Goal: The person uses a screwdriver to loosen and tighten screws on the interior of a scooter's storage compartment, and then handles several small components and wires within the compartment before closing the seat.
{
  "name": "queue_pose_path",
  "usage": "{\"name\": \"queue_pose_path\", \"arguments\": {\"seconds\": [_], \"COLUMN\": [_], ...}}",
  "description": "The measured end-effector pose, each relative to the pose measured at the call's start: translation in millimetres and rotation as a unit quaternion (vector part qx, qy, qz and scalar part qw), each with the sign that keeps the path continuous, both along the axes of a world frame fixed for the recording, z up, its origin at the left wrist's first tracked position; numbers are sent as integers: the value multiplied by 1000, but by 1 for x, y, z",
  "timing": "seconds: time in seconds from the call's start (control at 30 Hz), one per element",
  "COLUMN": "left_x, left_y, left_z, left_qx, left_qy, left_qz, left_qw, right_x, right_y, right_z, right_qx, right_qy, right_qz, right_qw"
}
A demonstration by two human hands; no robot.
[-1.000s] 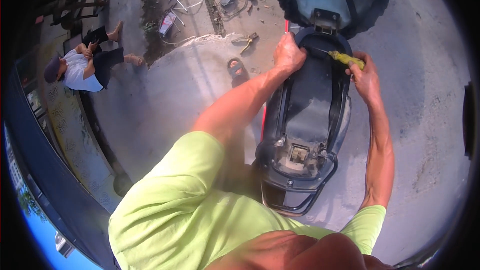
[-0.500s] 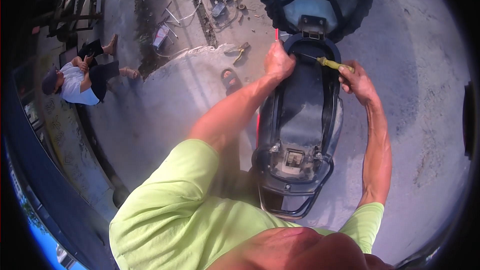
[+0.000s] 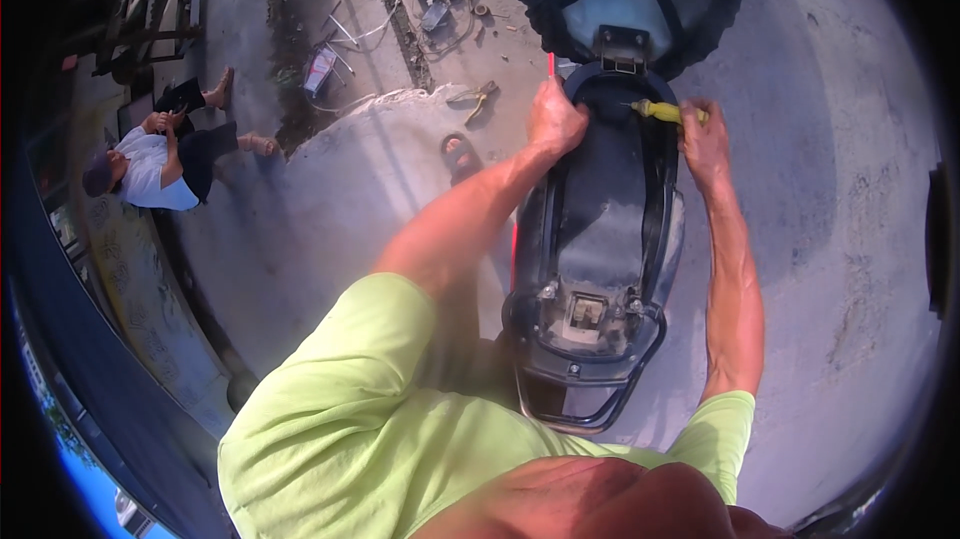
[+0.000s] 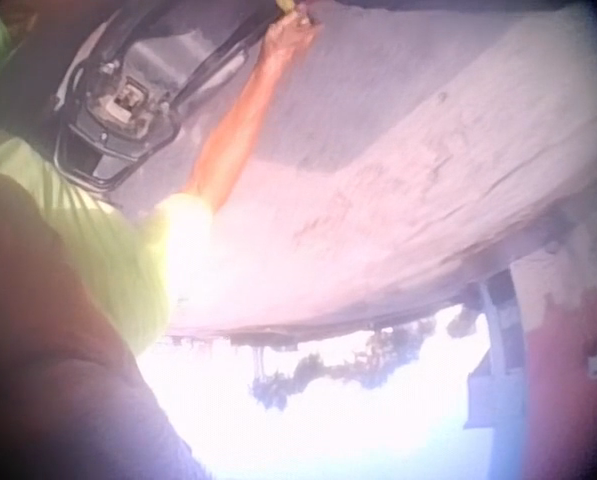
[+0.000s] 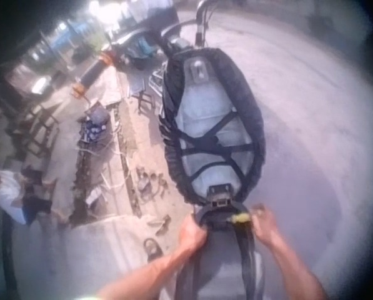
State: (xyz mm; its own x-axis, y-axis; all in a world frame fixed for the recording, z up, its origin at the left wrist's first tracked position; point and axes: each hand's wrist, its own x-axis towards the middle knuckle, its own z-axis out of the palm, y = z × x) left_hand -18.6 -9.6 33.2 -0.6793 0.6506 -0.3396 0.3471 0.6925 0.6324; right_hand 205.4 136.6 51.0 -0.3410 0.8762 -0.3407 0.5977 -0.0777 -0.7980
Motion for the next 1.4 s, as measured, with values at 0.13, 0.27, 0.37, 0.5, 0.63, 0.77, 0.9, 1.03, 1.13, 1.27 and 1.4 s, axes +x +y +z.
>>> {"name": "queue_pose_path", "arguments": {"seconds": [0.13,0.27,0.37,0.5,0.63,0.77,0.9,1.03,1.13,1.27,1.4], "left_x": [3,-3,2,0,0,1,-4,0,2,-2,-2], "left_y": [4,-2,2,3,1,5,2,5,6,3,2], "left_z": [2,-2,-1,-4,-2,0,-4,-4,-3,0,-3], "left_qx": [-17,-14,-2,-8,-10,-23,-15,-14,-11,-32,-19], "left_qy": [-3,7,14,15,10,16,16,22,29,27,35], "left_qz": [2,16,11,6,6,-3,8,1,1,6,5], "left_qw": [1000,1000,1000,1000,1000,1000,1000,1000,999,999,999], "right_x": [-14,-21,-7,-20,-22,-11,-21,-11,-4,-25,-23], "right_y": [6,3,10,19,16,15,21,13,12,14,12], "right_z": [7,39,40,52,41,27,39,21,11,49,53], "right_qx": [95,-151,-192,-149,-104,-78,-84,-3,22,-56,-41], "right_qy": [-73,7,83,-83,-87,-78,-167,-151,-96,-175,-192], "right_qz": [-14,-47,-13,16,-4,4,70,41,34,54,74], "right_qw": [993,987,978,985,991,994,980,988,995,981,978]}}
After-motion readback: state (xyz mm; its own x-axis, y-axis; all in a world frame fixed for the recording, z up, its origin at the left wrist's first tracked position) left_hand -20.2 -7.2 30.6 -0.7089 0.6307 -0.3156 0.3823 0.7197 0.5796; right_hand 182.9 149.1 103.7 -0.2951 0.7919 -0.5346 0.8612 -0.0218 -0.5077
